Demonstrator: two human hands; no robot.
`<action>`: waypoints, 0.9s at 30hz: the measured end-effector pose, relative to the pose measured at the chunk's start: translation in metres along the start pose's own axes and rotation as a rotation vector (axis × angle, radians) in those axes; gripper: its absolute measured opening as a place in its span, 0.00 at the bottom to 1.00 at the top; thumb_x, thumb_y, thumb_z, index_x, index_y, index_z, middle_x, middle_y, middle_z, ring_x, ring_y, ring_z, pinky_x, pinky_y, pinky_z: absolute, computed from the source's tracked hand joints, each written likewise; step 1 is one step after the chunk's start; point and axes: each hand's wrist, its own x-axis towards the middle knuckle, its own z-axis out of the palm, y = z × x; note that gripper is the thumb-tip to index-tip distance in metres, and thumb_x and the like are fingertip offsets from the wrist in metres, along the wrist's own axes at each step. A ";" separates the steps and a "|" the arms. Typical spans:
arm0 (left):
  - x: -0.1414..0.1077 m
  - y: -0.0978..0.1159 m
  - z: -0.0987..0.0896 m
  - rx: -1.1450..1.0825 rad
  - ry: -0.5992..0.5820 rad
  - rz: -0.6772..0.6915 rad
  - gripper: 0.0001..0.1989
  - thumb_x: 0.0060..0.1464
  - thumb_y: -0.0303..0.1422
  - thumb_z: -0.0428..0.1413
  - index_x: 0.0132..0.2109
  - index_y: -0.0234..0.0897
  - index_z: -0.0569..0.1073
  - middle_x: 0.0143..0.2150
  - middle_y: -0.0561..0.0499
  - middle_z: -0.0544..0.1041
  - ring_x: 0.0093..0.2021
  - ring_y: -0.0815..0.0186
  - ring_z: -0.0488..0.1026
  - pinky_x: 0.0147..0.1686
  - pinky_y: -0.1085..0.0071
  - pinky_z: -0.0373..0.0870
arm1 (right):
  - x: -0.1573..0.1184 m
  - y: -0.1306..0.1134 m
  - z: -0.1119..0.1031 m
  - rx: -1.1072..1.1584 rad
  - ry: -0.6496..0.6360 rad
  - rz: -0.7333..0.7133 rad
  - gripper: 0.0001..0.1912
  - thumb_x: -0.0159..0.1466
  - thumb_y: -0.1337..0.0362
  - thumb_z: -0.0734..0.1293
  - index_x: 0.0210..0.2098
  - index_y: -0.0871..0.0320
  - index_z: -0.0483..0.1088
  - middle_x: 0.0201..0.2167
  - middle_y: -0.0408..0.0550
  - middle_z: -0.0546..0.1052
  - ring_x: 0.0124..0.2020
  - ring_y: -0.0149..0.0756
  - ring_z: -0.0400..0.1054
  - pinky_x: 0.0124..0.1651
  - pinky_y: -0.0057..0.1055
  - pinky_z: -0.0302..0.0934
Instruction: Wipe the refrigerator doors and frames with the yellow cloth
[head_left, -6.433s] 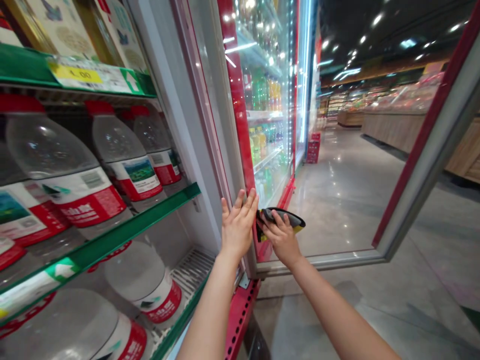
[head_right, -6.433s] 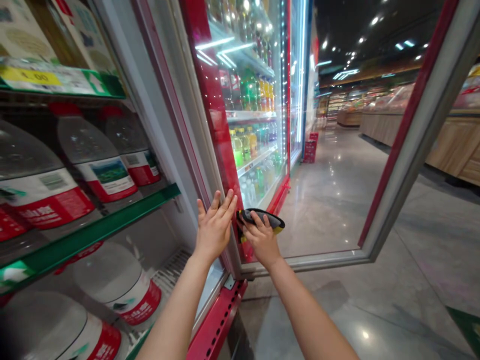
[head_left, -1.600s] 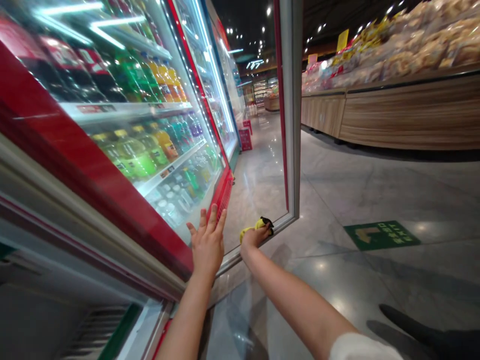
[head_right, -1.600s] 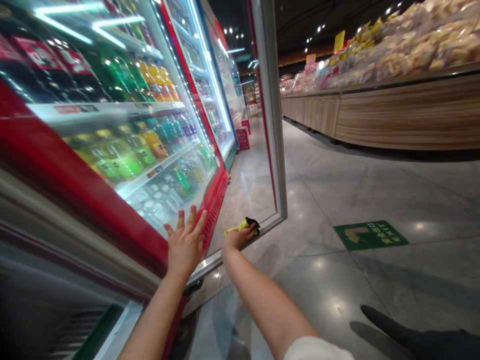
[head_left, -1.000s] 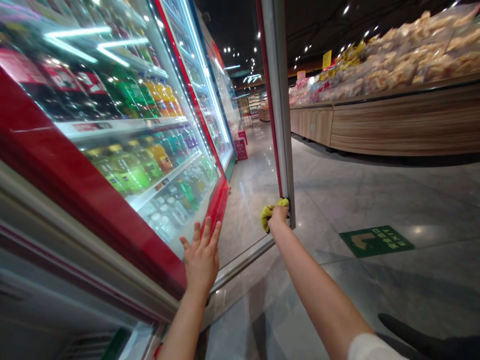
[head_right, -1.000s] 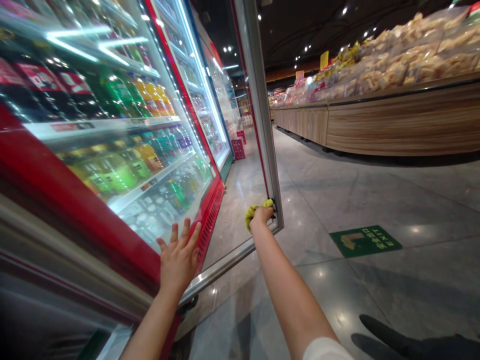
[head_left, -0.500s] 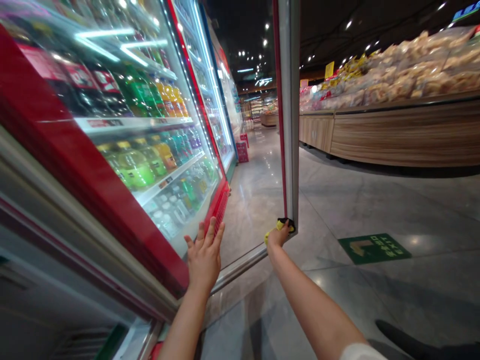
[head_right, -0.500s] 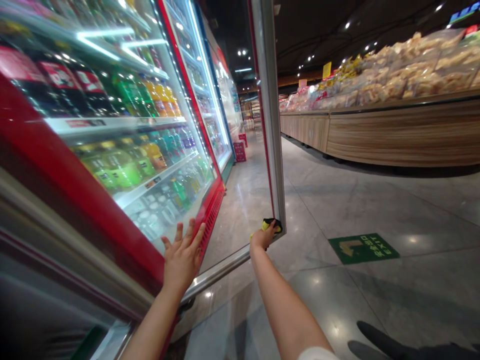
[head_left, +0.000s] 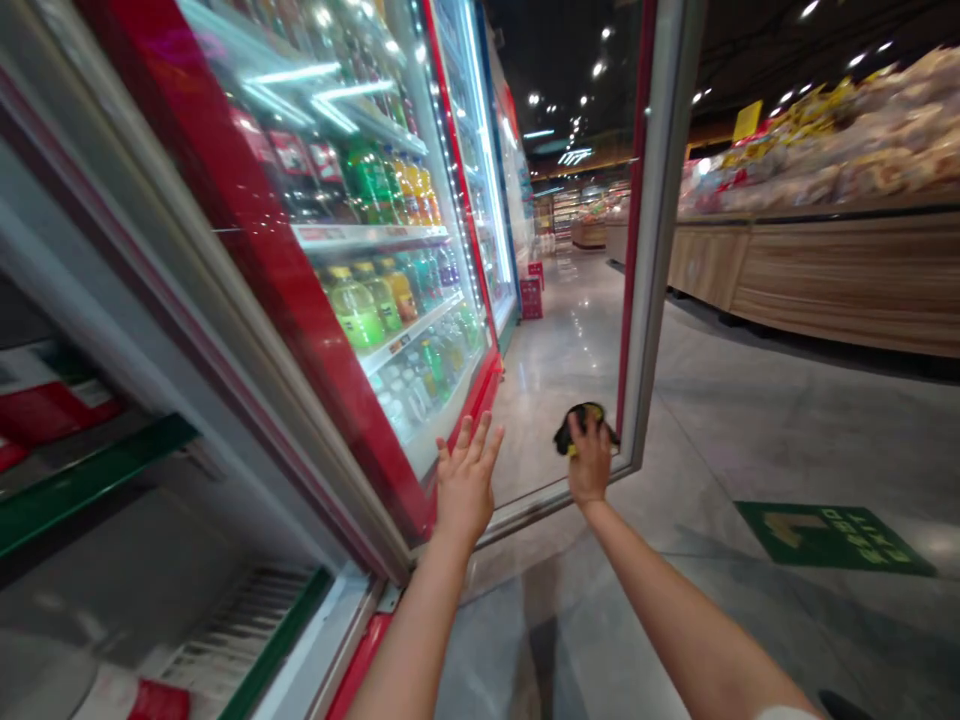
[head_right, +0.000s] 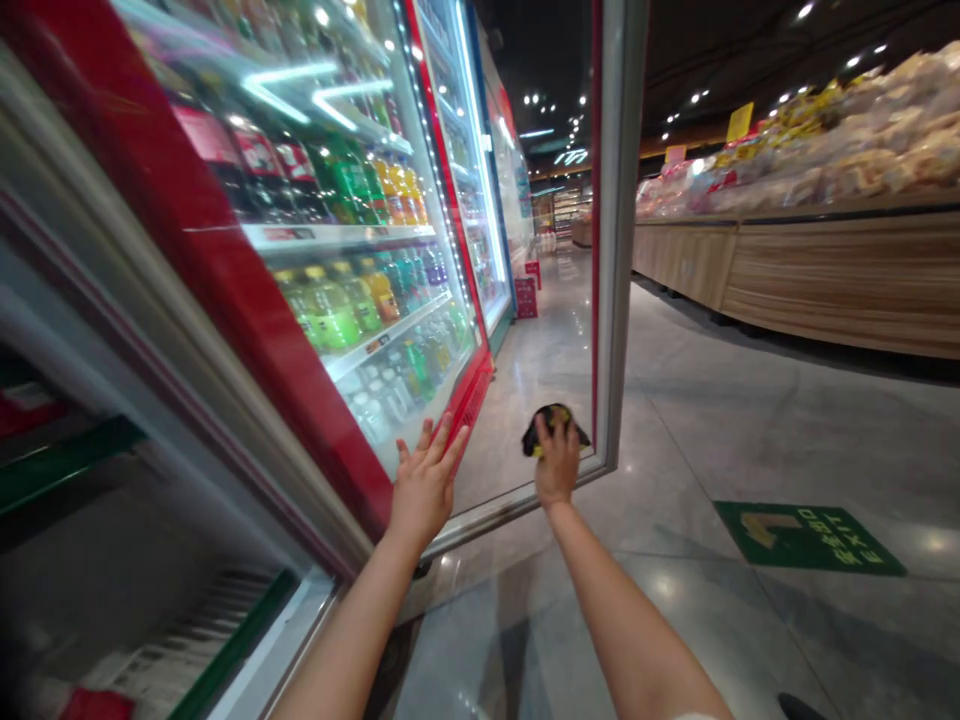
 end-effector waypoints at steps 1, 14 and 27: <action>-0.002 0.000 -0.003 -0.005 -0.011 0.012 0.41 0.53 0.17 0.49 0.72 0.46 0.57 0.76 0.48 0.49 0.77 0.53 0.42 0.70 0.35 0.45 | 0.010 0.002 0.001 0.018 0.101 0.122 0.43 0.58 0.76 0.55 0.73 0.51 0.54 0.73 0.54 0.56 0.73 0.54 0.49 0.68 0.58 0.52; -0.030 -0.060 -0.040 0.098 0.180 -0.133 0.37 0.60 0.27 0.56 0.73 0.48 0.55 0.77 0.48 0.50 0.77 0.52 0.36 0.72 0.38 0.40 | -0.002 -0.049 -0.007 -0.087 -0.095 -0.355 0.43 0.57 0.75 0.59 0.70 0.41 0.59 0.72 0.46 0.60 0.73 0.56 0.47 0.68 0.61 0.49; -0.025 -0.078 -0.028 0.088 0.091 -0.139 0.43 0.58 0.21 0.55 0.73 0.56 0.50 0.77 0.52 0.50 0.77 0.56 0.31 0.71 0.38 0.32 | -0.052 -0.043 0.017 -0.120 -0.269 -0.610 0.29 0.65 0.73 0.63 0.57 0.34 0.74 0.59 0.42 0.77 0.70 0.46 0.54 0.71 0.53 0.40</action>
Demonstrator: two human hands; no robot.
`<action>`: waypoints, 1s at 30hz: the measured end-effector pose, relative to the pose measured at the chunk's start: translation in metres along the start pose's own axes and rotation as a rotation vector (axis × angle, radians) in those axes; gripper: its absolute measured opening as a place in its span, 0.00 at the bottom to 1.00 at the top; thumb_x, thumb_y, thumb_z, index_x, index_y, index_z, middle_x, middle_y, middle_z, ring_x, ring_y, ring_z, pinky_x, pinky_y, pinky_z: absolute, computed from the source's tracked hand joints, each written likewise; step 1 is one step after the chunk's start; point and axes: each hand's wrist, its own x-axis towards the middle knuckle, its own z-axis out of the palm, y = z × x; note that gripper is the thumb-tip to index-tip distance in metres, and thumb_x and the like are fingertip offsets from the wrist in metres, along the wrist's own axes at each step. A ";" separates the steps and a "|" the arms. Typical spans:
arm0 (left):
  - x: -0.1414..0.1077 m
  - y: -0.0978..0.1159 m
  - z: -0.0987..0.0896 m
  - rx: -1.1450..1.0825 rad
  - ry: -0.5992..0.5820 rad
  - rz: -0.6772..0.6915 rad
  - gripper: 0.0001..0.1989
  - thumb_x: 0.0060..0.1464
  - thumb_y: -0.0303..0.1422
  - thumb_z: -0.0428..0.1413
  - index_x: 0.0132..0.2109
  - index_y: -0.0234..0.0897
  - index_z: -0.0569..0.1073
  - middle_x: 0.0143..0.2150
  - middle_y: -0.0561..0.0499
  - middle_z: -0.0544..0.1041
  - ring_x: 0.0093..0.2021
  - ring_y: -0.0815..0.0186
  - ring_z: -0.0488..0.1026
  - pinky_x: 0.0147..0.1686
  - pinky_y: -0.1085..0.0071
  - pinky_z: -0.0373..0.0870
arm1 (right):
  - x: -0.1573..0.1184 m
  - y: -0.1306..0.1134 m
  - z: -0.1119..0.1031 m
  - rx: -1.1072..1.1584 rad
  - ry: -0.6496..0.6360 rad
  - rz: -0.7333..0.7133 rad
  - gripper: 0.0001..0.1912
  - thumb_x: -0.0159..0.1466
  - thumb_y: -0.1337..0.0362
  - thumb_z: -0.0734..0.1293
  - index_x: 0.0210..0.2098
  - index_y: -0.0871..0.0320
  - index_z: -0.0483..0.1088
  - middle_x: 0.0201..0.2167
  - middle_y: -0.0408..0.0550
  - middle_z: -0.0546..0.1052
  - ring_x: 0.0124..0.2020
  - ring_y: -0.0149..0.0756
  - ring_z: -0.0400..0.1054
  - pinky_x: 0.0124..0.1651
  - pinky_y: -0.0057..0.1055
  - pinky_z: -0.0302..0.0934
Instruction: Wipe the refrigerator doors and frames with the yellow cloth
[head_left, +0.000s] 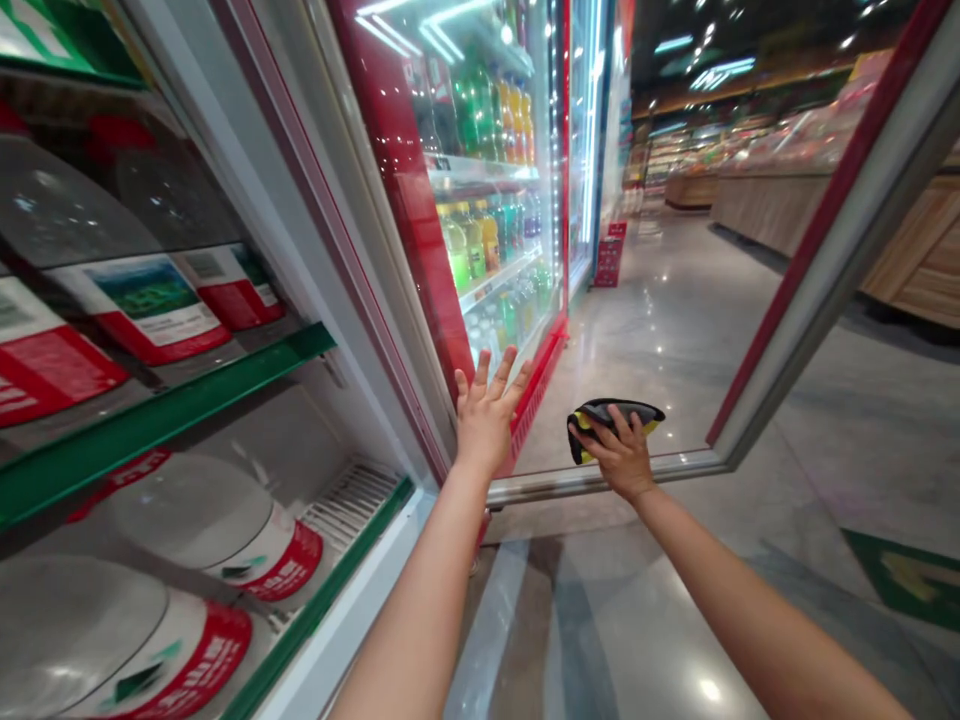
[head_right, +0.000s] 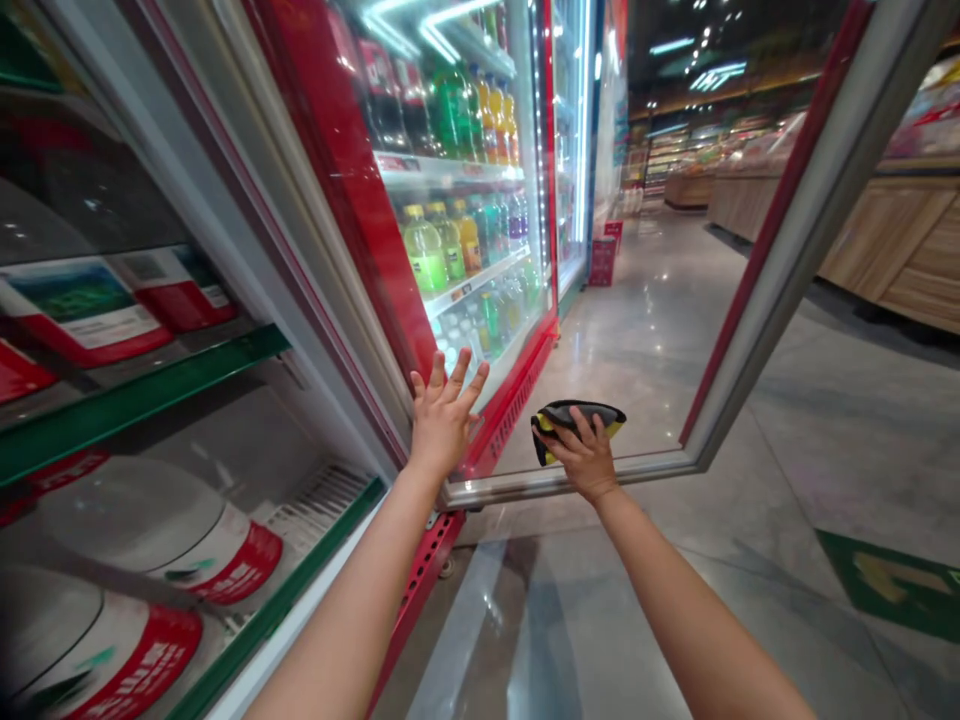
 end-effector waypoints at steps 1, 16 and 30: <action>0.000 0.000 0.000 0.000 -0.001 0.000 0.43 0.58 0.21 0.55 0.73 0.56 0.50 0.77 0.52 0.49 0.77 0.56 0.31 0.71 0.38 0.31 | -0.010 0.006 0.001 0.026 -0.060 -0.047 0.28 0.66 0.73 0.63 0.55 0.33 0.75 0.56 0.40 0.79 0.69 0.44 0.57 0.71 0.51 0.41; 0.003 0.004 -0.004 0.001 -0.003 -0.006 0.40 0.59 0.22 0.54 0.73 0.53 0.52 0.77 0.51 0.48 0.77 0.56 0.27 0.70 0.37 0.29 | -0.005 -0.128 0.050 0.407 -0.191 -0.225 0.13 0.69 0.64 0.68 0.49 0.39 0.78 0.52 0.37 0.81 0.62 0.38 0.66 0.60 0.39 0.56; 0.003 0.021 0.004 0.018 0.085 -0.039 0.41 0.61 0.19 0.51 0.74 0.50 0.47 0.77 0.50 0.40 0.74 0.54 0.20 0.71 0.37 0.30 | -0.021 -0.070 0.032 0.305 -0.312 -0.582 0.10 0.70 0.62 0.67 0.49 0.46 0.78 0.56 0.40 0.79 0.55 0.34 0.67 0.47 0.32 0.57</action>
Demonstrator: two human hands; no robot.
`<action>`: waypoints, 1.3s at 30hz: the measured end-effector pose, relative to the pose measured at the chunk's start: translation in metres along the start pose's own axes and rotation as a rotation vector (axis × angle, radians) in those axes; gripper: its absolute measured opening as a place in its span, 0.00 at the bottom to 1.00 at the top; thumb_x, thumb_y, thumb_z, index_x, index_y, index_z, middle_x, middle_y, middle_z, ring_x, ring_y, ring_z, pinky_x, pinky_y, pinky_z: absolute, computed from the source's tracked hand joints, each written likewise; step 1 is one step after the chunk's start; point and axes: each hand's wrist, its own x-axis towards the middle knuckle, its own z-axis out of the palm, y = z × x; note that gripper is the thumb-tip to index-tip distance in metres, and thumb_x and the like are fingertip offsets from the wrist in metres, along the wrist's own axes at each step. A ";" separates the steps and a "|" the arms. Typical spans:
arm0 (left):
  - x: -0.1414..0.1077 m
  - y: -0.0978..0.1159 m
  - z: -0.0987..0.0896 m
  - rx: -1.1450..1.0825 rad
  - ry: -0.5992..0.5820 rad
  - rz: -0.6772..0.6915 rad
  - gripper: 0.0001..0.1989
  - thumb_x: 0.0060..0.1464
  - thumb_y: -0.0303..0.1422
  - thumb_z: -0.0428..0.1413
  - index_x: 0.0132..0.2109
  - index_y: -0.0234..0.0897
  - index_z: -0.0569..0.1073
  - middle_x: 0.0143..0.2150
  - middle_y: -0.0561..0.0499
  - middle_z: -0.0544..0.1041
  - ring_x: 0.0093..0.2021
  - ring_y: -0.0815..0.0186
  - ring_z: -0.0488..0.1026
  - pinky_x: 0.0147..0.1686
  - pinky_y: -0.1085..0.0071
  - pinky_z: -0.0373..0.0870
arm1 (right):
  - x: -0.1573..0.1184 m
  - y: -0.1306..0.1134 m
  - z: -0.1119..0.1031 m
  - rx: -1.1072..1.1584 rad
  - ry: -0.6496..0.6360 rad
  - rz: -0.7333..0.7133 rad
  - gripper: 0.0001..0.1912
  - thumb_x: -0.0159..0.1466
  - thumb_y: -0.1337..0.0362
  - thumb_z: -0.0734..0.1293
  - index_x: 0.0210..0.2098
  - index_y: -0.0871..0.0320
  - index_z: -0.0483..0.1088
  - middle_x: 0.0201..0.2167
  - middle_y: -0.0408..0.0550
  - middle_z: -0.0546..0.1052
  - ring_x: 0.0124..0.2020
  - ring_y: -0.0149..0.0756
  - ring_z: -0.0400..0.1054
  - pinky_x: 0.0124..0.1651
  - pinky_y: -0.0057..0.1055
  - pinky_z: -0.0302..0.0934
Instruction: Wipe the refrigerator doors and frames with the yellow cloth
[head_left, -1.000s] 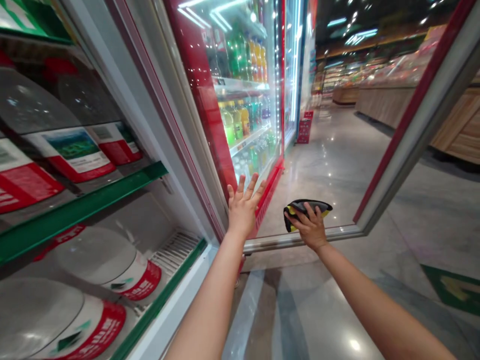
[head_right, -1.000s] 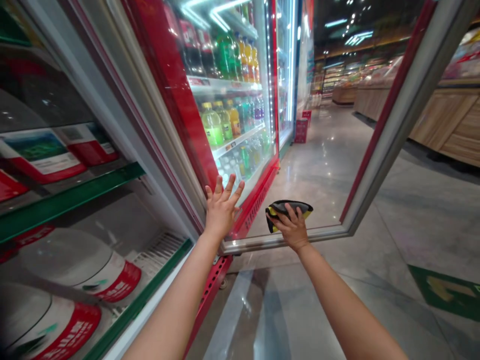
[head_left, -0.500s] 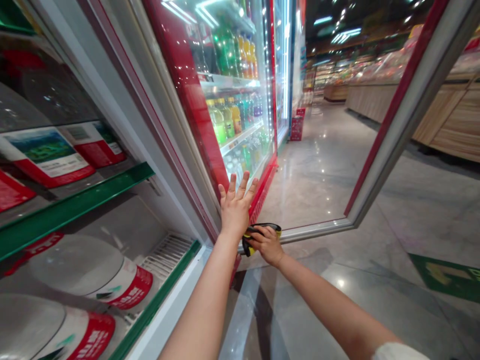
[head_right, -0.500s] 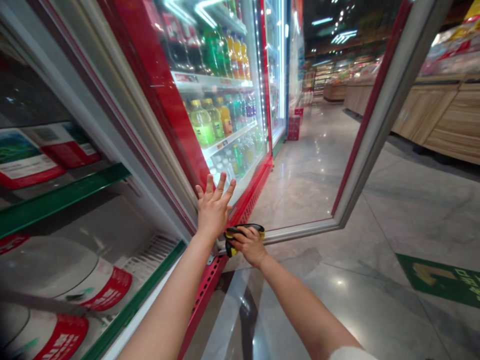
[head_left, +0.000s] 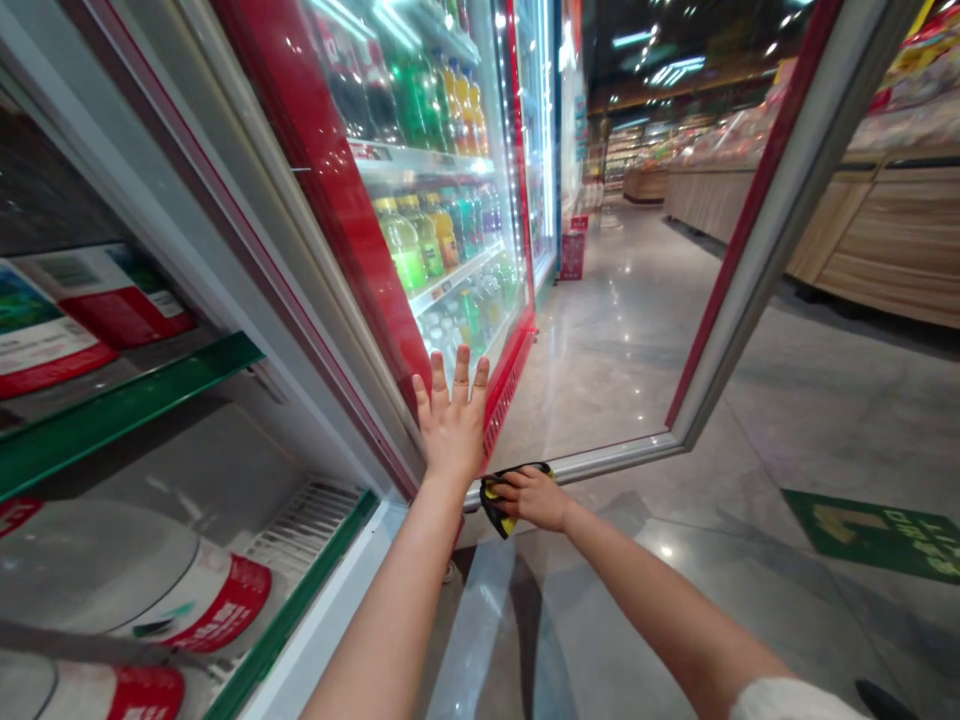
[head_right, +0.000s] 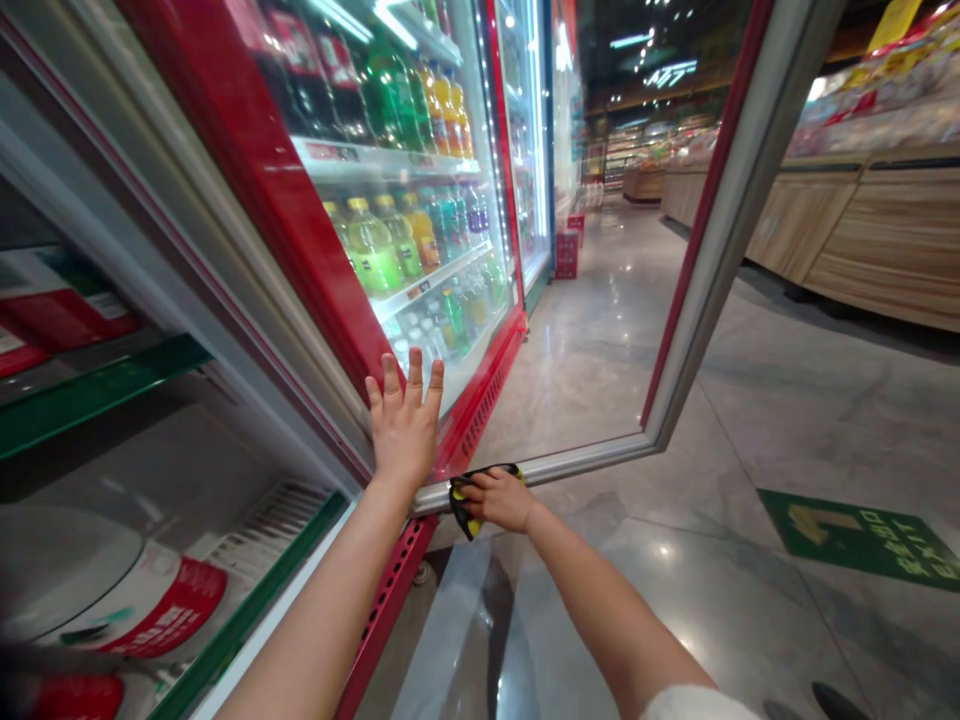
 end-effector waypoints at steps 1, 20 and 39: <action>0.000 -0.001 0.000 0.002 -0.007 0.005 0.42 0.60 0.19 0.52 0.74 0.50 0.47 0.77 0.50 0.39 0.74 0.55 0.20 0.71 0.38 0.30 | -0.015 0.008 -0.007 -0.024 -0.018 0.007 0.12 0.70 0.63 0.67 0.51 0.45 0.77 0.56 0.41 0.79 0.55 0.35 0.67 0.47 0.32 0.57; 0.001 -0.005 0.003 0.013 -0.004 0.003 0.40 0.60 0.19 0.51 0.74 0.51 0.48 0.77 0.53 0.41 0.73 0.57 0.17 0.71 0.39 0.33 | 0.057 -0.046 0.035 -0.025 -0.078 0.062 0.11 0.72 0.63 0.62 0.50 0.51 0.75 0.48 0.47 0.79 0.51 0.42 0.66 0.45 0.39 0.57; 0.008 0.029 0.008 -0.022 0.117 -0.064 0.41 0.59 0.17 0.47 0.75 0.40 0.45 0.77 0.42 0.41 0.76 0.55 0.28 0.72 0.40 0.35 | -0.145 0.084 -0.034 -0.189 -0.145 0.515 0.20 0.68 0.71 0.65 0.55 0.43 0.75 0.57 0.46 0.78 0.59 0.47 0.64 0.59 0.45 0.53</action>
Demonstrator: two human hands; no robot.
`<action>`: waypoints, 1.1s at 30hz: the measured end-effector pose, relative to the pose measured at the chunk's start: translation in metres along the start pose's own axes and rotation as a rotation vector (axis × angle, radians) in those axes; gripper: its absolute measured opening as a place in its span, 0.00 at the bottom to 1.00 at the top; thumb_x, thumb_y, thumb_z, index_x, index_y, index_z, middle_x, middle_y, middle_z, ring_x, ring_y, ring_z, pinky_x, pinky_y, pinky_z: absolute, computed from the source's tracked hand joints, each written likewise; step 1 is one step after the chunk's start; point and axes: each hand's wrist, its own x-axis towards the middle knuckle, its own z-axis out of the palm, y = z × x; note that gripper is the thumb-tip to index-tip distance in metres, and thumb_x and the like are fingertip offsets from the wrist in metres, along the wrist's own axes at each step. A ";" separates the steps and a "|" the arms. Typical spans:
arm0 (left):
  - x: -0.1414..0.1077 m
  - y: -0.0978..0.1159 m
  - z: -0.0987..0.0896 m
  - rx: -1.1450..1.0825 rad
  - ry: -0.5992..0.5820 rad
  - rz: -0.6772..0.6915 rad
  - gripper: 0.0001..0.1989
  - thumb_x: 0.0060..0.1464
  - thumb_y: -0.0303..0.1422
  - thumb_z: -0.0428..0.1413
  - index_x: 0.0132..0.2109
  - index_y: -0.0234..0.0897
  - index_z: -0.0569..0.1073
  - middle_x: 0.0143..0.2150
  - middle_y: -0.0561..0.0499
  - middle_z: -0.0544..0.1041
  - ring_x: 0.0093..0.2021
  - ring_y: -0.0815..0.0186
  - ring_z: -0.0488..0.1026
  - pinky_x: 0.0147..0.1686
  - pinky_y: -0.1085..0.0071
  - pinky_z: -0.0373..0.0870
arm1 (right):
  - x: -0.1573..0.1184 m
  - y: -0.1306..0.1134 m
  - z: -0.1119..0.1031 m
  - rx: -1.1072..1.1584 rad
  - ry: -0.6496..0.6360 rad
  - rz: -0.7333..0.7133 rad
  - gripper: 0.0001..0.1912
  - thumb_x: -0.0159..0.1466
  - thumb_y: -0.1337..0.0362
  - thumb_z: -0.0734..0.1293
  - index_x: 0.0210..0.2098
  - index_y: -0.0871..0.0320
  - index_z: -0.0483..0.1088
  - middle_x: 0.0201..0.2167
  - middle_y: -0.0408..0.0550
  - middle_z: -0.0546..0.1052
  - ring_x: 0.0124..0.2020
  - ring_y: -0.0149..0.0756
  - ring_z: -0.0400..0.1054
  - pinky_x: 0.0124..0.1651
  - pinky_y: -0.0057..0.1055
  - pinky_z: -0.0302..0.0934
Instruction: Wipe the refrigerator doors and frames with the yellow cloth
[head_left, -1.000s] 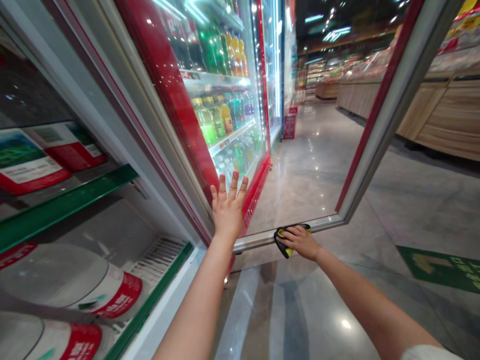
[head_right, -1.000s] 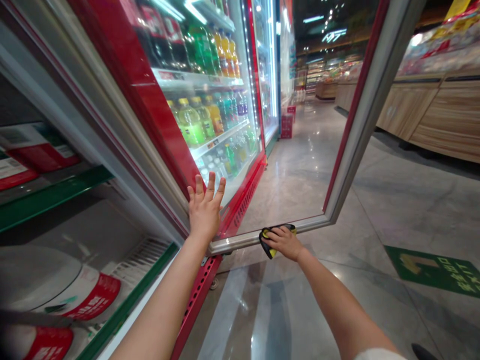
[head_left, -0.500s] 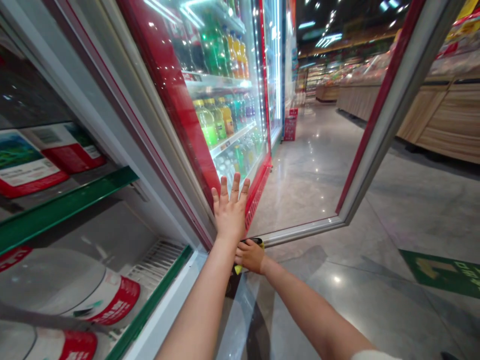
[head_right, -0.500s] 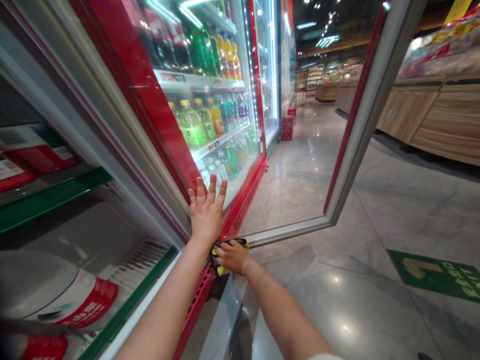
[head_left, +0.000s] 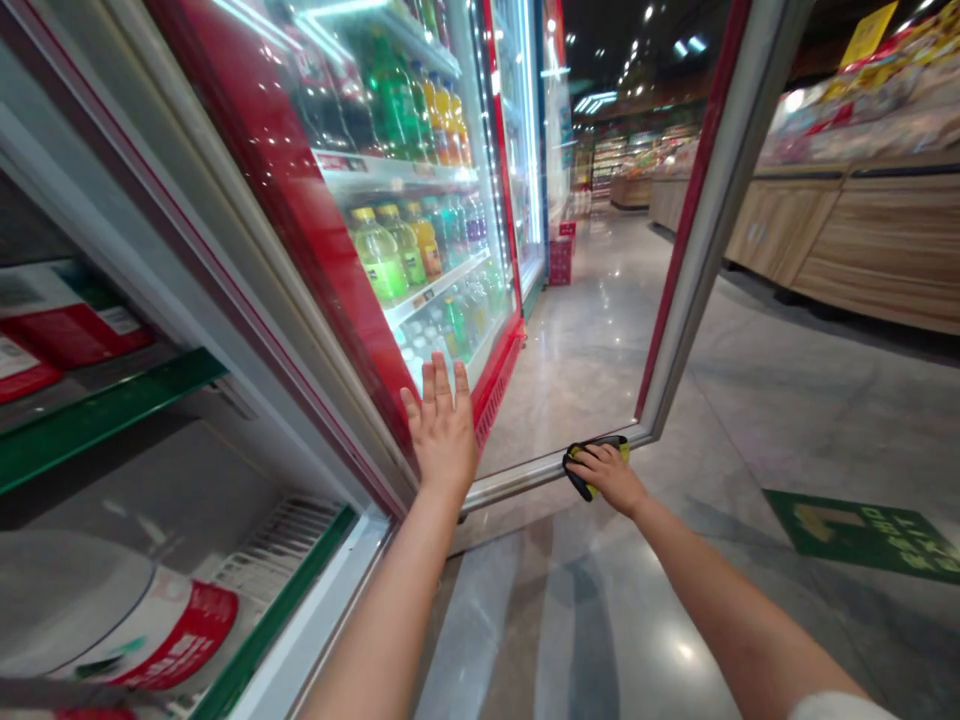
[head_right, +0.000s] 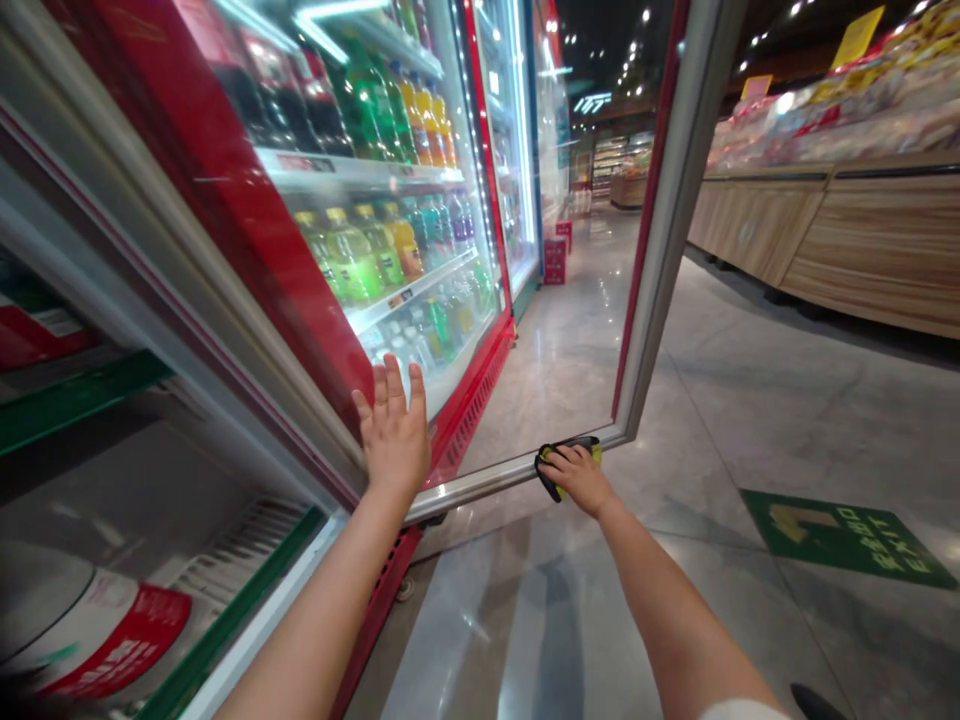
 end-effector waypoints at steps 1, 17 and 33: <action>0.000 0.009 0.002 -0.004 0.005 0.017 0.41 0.59 0.17 0.47 0.75 0.39 0.43 0.77 0.41 0.40 0.76 0.56 0.29 0.73 0.41 0.35 | 0.002 -0.005 0.002 0.001 0.010 0.022 0.19 0.68 0.70 0.65 0.54 0.43 0.75 0.57 0.47 0.78 0.59 0.48 0.63 0.59 0.46 0.53; -0.034 0.070 0.075 -0.126 -0.357 0.328 0.37 0.59 0.17 0.43 0.71 0.51 0.58 0.75 0.57 0.52 0.77 0.62 0.41 0.73 0.42 0.33 | -0.035 0.055 -0.034 0.061 -0.053 0.284 0.20 0.69 0.71 0.61 0.54 0.46 0.76 0.57 0.50 0.76 0.60 0.47 0.62 0.58 0.44 0.55; -0.032 0.071 0.076 -0.140 -0.318 0.335 0.35 0.60 0.19 0.44 0.71 0.50 0.59 0.74 0.55 0.55 0.77 0.60 0.43 0.73 0.44 0.26 | -0.035 0.050 -0.044 0.405 -0.019 0.428 0.18 0.68 0.72 0.61 0.50 0.48 0.76 0.57 0.51 0.75 0.60 0.45 0.62 0.59 0.45 0.55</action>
